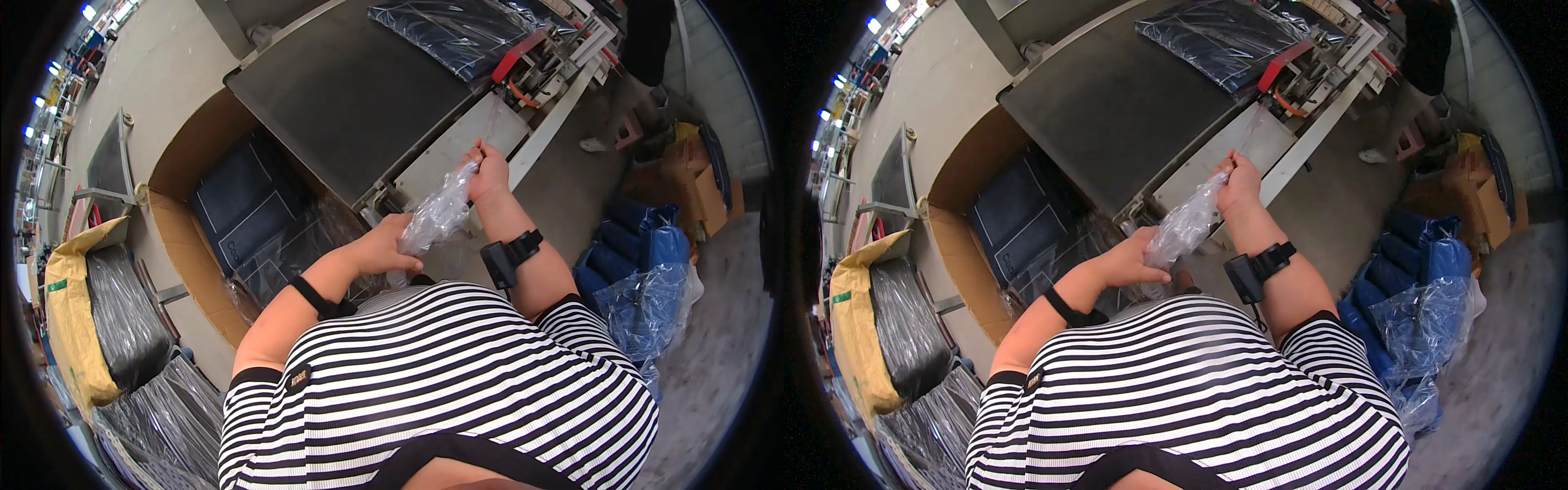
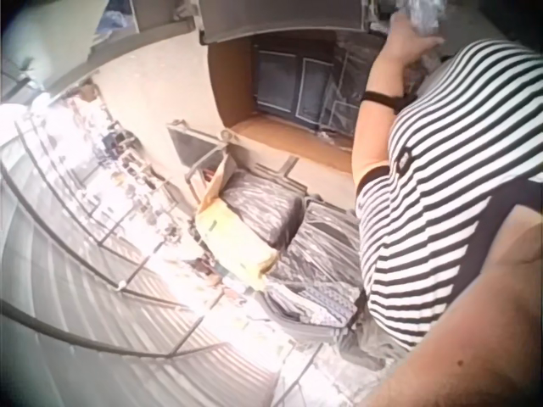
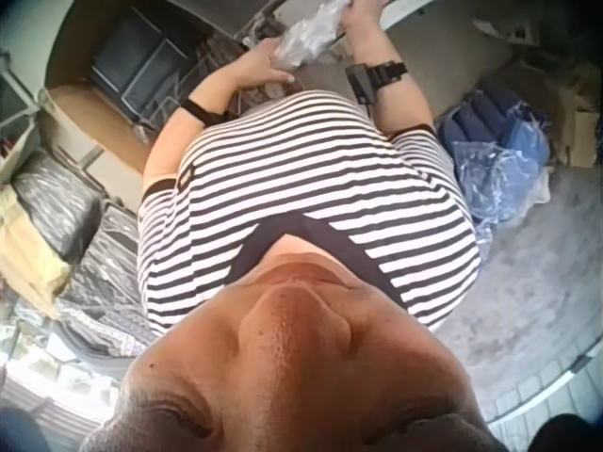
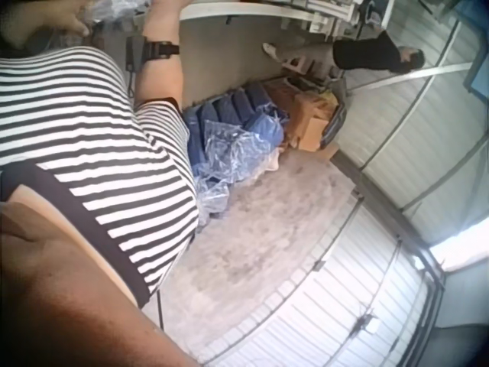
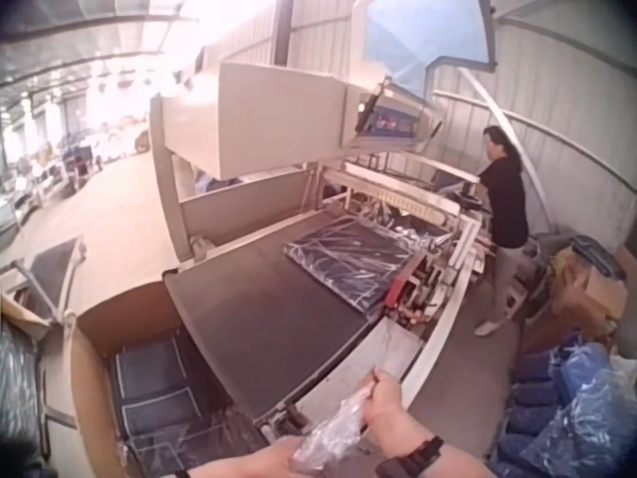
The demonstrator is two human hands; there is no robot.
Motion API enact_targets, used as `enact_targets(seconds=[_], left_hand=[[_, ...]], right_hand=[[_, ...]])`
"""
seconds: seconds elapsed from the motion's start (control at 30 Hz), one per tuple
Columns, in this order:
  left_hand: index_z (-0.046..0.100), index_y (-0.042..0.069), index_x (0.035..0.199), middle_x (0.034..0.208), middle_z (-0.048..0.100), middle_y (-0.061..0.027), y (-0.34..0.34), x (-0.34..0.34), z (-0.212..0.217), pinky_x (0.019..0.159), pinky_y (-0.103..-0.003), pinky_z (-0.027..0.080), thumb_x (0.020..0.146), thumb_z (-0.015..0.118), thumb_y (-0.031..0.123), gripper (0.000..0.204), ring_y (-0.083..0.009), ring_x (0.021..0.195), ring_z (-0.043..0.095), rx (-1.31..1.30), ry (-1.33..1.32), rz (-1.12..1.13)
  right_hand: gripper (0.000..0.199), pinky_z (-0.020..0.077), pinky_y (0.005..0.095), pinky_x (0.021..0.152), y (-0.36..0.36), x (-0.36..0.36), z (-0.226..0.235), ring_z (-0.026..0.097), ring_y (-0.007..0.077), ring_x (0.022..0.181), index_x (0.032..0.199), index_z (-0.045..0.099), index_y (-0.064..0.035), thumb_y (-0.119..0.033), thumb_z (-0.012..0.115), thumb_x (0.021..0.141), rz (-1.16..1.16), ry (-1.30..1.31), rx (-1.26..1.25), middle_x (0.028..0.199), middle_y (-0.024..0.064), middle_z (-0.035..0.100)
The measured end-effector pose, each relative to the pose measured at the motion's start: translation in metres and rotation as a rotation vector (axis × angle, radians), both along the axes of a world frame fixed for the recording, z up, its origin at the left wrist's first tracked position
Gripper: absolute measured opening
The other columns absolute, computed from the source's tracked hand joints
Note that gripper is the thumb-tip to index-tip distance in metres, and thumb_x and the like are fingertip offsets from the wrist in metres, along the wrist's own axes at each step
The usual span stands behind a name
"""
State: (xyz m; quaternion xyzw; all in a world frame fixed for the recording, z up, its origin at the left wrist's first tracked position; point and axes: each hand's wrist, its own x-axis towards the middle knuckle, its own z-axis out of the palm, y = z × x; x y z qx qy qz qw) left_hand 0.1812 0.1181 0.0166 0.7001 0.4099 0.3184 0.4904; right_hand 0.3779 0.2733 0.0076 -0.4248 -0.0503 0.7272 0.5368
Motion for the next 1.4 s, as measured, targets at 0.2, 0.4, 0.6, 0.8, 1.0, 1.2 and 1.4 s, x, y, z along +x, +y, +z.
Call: enact_targets(seconds=[0.2, 0.4, 0.6, 0.8, 1.0, 1.2, 1.4], left_hand=[[0.056, 0.004, 0.109, 0.085, 0.057, -0.0010, -0.034, -0.034, -0.004, 0.073, -0.026, 0.046, 0.080, 0.072, 0.017, 0.035, -0.0117, 0.080, 0.056, -0.914, -0.567, -0.087], [0.055, 0.000, 0.113, 0.093, 0.060, -0.0026, -0.046, -0.062, -0.018, 0.075, -0.026, 0.046, 0.080, 0.073, 0.012, 0.039, -0.0121, 0.081, 0.057, -0.981, -0.680, -0.045], [0.050, -0.003, 0.123, 0.103, 0.062, -0.0076, -0.047, -0.054, -0.042, 0.086, -0.030, 0.046, 0.085, 0.067, 0.010, 0.044, -0.0153, 0.093, 0.059, -0.867, -0.503, 0.211], [0.049, -0.003, 0.124, 0.105, 0.062, -0.0083, -0.036, -0.046, -0.030, 0.087, -0.029, 0.046, 0.087, 0.066, 0.010, 0.044, -0.0150, 0.094, 0.059, -0.786, -0.391, 0.223], [0.049, -0.003, 0.124, 0.107, 0.061, -0.0081, -0.040, -0.037, -0.039, 0.090, -0.029, 0.043, 0.086, 0.065, 0.010, 0.043, -0.0159, 0.098, 0.057, -0.807, -0.573, 0.226], [0.049, -0.002, 0.124, 0.113, 0.058, -0.0073, -0.040, -0.034, -0.039, 0.094, -0.032, 0.042, 0.086, 0.064, 0.008, 0.042, -0.0176, 0.105, 0.055, -0.844, -0.679, 0.265], [0.049, -0.002, 0.124, 0.112, 0.057, -0.0068, -0.042, -0.035, -0.046, 0.092, -0.030, 0.044, 0.089, 0.060, 0.006, 0.038, -0.0160, 0.104, 0.055, -0.873, -0.753, 0.266]], right_hand=[[0.016, 0.0301, 0.0291, 0.050, -0.001, -0.003, -0.021, 0.036, 0.0113, 0.054, 0.084, 0.048, -0.0095, -0.022, 0.054, 0.093, 0.011, -0.315, 0.175, 0.059, -0.0007, 0.041], [0.018, 0.0332, 0.0300, 0.051, -0.011, 0.000, -0.021, 0.040, 0.0101, 0.057, 0.082, 0.048, -0.0057, -0.018, 0.054, 0.093, 0.111, -0.635, 0.250, 0.065, 0.0013, 0.045], [0.021, 0.0425, 0.0362, 0.062, -0.006, 0.022, -0.029, 0.053, 0.0200, 0.067, 0.094, 0.055, 0.0014, -0.019, 0.052, 0.094, 0.273, -1.055, 0.390, 0.076, 0.0106, 0.058], [0.024, 0.0462, 0.0452, 0.078, 0.000, 0.037, -0.018, 0.059, 0.0424, 0.092, 0.101, 0.055, 0.0013, -0.021, 0.051, 0.093, 0.501, -1.449, 0.500, 0.096, 0.0234, 0.063], [0.021, 0.0478, 0.0499, 0.076, -0.009, 0.039, 0.004, 0.061, 0.0416, 0.088, 0.097, 0.054, -0.0035, -0.024, 0.050, 0.093, 0.724, -1.790, 0.560, 0.091, 0.0216, 0.065], [0.019, 0.0485, 0.0505, 0.072, -0.014, 0.038, 0.008, 0.063, 0.0392, 0.084, 0.095, 0.055, -0.0065, -0.025, 0.052, 0.092, 0.740, -1.879, 0.617, 0.085, 0.0180, 0.066], [0.020, 0.0487, 0.0512, 0.072, -0.014, 0.036, 0.008, 0.063, 0.0392, 0.082, 0.094, 0.055, -0.0063, -0.025, 0.049, 0.093, 0.792, -1.931, 0.639, 0.083, 0.0190, 0.066]])
